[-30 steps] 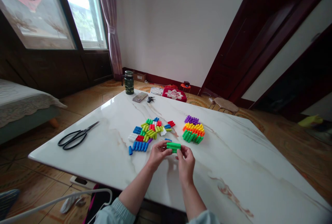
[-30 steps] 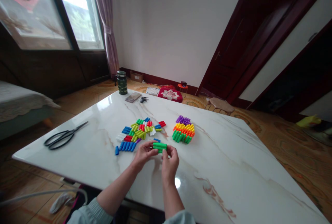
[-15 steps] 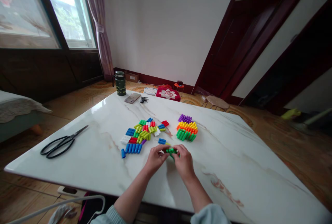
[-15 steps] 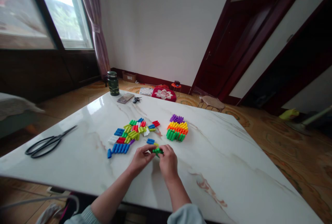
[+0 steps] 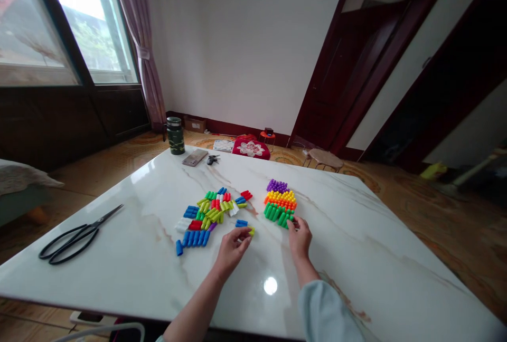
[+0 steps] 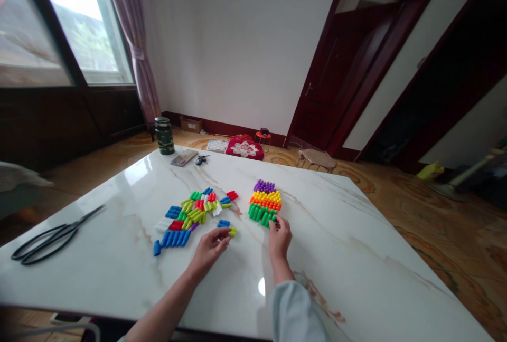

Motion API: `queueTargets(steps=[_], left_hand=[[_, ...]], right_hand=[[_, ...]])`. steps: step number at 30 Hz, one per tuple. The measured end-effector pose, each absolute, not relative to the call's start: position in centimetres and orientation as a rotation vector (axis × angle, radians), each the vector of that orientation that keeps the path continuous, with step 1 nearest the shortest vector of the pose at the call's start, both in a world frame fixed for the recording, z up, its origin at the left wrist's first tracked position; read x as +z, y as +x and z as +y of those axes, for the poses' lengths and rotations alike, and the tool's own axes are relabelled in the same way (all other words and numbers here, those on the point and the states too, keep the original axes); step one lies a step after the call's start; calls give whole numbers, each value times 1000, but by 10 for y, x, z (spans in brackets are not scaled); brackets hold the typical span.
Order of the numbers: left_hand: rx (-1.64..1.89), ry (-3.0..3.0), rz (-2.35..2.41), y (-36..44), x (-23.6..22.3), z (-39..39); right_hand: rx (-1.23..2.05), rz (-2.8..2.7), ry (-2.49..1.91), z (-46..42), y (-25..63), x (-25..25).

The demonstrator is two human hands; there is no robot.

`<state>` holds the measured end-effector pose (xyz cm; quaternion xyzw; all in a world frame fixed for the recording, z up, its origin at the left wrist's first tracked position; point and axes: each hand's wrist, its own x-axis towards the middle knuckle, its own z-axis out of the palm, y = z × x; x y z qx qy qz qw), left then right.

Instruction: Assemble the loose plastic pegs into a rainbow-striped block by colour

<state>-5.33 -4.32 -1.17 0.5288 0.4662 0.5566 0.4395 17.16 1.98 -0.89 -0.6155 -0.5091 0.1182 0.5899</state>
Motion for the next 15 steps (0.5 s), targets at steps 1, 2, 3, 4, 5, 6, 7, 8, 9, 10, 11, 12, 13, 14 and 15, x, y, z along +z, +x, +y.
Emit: queueTargets(steps=[1,2,3,4,5,6,7,8,9,10,11,12,13,14,15], left_hand=[[1373,1320,1164,-54,-14,-42],[1365,1330,1172,-54,-16,-42],[1360,1339,1178,-54,-18,-41],[1357,1343,1183,-54,-20,-40],[1357,1341,1185,-54,-22,-39],[1356,1337,1185,-54,-23,-39],[1353,1332,1186,-54,-23,-39],[1349,1330,1187,-54,-23,-39],[1343,1330,1188,-54,-22,-39],[1337,1332,1188,-54,-21,-39],[1333,1331,1187,-53,-19,-40],[1332,1326,1186,-53,-17,-41],[1333,1315,1185,-53,-15,-41],[1333,1303,1183,-53,-13,-42],[1332,1291,1182,-53,-11,-43]], right_hand=[[276,-1177,-1421,21,170,-9],[270,-1164,-1418,22,168,-10],[256,-1148,-1426,22,168,-11],[235,-1127,-1441,22,167,-13],[210,-1109,-1466,21,168,-15],[185,-1100,-1495,19,168,-17],[165,-1104,-1523,17,169,-19],[155,-1120,-1543,16,169,-21],[154,-1144,-1555,15,169,-22],[159,-1173,-1562,14,169,-23],[168,-1200,-1563,14,168,-23],[179,-1219,-1561,14,167,-24],[188,-1233,-1562,14,166,-24],[195,-1245,-1564,15,165,-24],[199,-1254,-1567,15,164,-24]])
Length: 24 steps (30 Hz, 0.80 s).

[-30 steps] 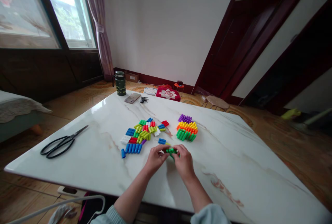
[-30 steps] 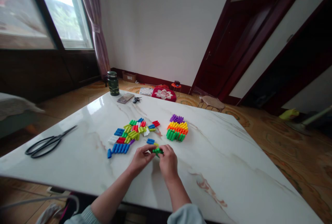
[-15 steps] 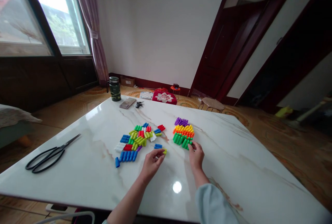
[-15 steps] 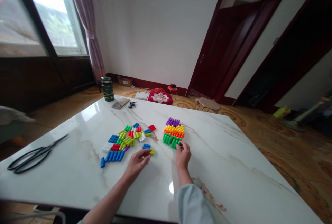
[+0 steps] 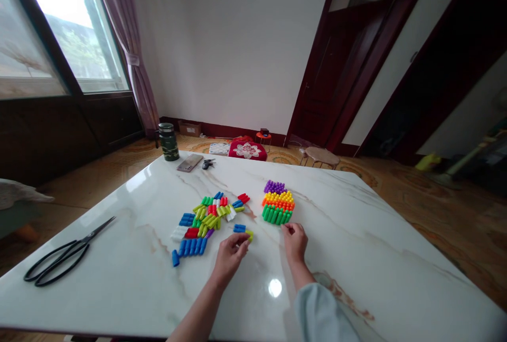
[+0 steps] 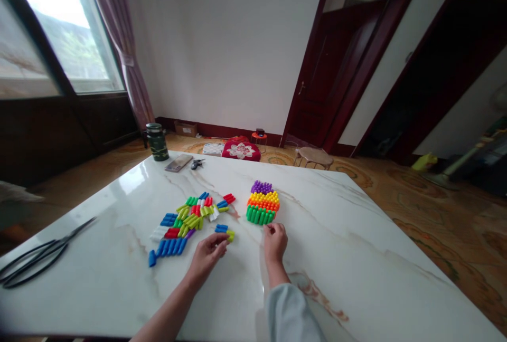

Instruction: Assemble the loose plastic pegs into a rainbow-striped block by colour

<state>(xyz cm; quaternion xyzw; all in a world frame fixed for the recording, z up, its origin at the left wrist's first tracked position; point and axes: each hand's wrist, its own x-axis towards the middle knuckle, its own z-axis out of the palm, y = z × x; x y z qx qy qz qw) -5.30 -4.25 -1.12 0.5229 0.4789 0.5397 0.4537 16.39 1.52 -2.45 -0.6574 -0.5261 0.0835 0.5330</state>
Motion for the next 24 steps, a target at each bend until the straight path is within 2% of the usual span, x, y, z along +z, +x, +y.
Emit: queueTargets(steps=[24], left_hand=[[1316,1231,1192,-52,0,-46]], right_hand=[[149,-1440,-1745,13,158,-23]])
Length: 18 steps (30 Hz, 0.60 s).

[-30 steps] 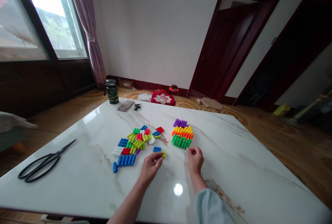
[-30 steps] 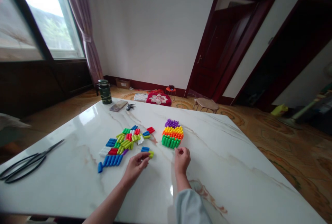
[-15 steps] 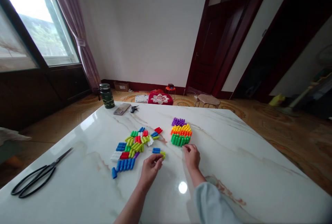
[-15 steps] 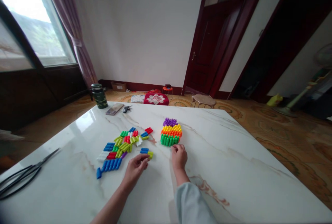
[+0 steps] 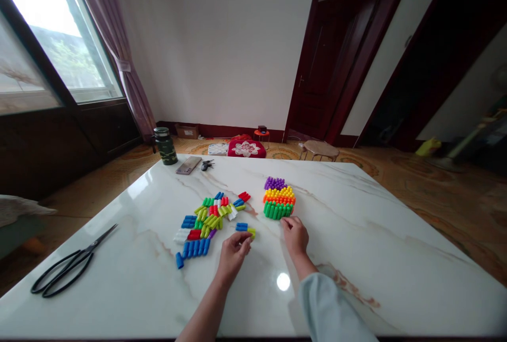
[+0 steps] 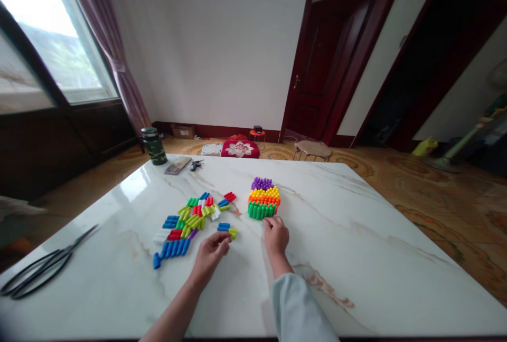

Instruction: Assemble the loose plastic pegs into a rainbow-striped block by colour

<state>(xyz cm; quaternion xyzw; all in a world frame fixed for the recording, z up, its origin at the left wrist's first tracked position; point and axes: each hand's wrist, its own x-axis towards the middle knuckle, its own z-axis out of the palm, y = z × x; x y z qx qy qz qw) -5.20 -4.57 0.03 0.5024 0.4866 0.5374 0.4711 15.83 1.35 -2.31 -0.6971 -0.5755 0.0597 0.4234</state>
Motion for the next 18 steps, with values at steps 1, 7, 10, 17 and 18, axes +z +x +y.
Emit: queueTargets(steps=[1,7,10,17,18], left_hand=[[1316,1229,1191,-52,0,-46],[1332,1232,1196,-52,-3,-45],[1344,1235,1192,-51,-3,-44],[1335,1307,1229,-50,1,-48],[1336,1353,1242,-51,0,-49]], right_hand=[[148,-1443,-1748,14,159,-23],[146,-1459,-1760,11,160,-22],[161,-1554,-1754,2,152,-18],[161,-2000,-1599,-26,113,-10],[101,-2037,-1603,-27,110,-10]])
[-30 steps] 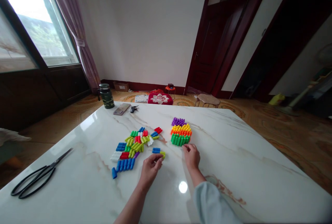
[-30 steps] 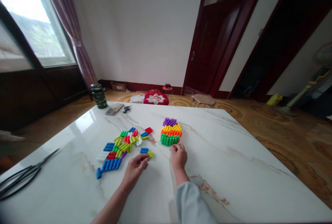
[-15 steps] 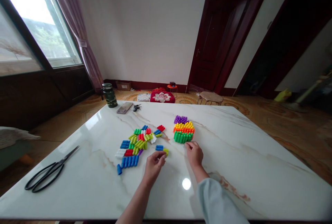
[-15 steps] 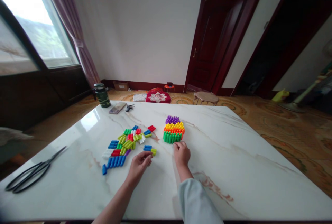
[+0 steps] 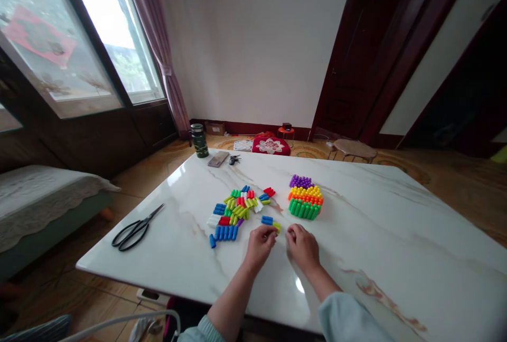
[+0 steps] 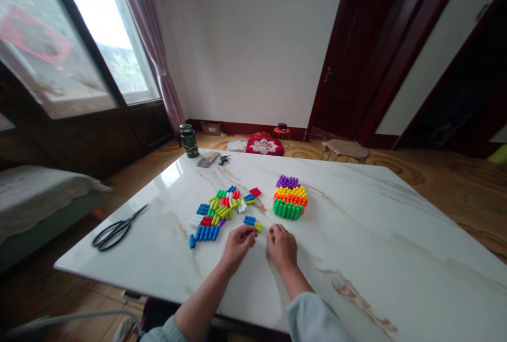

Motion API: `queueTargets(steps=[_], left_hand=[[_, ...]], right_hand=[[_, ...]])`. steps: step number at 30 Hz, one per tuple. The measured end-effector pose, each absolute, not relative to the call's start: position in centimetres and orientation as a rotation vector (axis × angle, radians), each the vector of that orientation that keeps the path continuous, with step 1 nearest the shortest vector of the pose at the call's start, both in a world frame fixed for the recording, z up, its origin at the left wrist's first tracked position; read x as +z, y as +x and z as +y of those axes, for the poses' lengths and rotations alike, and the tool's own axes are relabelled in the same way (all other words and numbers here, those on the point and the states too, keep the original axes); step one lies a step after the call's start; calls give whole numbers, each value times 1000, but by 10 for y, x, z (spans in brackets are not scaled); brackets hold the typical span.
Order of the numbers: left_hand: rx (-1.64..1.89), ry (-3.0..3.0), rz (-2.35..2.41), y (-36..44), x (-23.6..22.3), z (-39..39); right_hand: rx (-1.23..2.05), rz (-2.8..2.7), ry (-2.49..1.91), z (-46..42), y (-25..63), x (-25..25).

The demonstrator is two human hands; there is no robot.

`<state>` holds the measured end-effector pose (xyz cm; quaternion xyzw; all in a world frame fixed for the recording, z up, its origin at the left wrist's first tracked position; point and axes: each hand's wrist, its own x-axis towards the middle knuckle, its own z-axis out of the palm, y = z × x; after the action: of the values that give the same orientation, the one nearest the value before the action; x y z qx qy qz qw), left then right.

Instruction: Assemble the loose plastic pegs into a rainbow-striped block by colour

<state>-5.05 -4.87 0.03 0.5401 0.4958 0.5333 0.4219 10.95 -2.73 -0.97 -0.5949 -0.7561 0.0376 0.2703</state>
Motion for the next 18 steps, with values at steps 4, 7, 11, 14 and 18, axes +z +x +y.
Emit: queueTargets(steps=[4,7,11,14,18], left_hand=[[1328,1641,1299,-49,-5,-52],[1277,1753,1329,-47,-7,-54],[1209,1840,1285,-60,8,-48],[1197,1952,1454,-91,31,-27],[875,1862,2210,-147,61,20]], right_hand=[[-103,-2127,-1624,-28,104,-12],[-197,-2171,-1635,-27,102,-14],[-251,-2196,-1632,-29,100,-13],[-263,-2199,-1615,-30,101,-14],[-290,-2197,-1607,-28,101,-16]])
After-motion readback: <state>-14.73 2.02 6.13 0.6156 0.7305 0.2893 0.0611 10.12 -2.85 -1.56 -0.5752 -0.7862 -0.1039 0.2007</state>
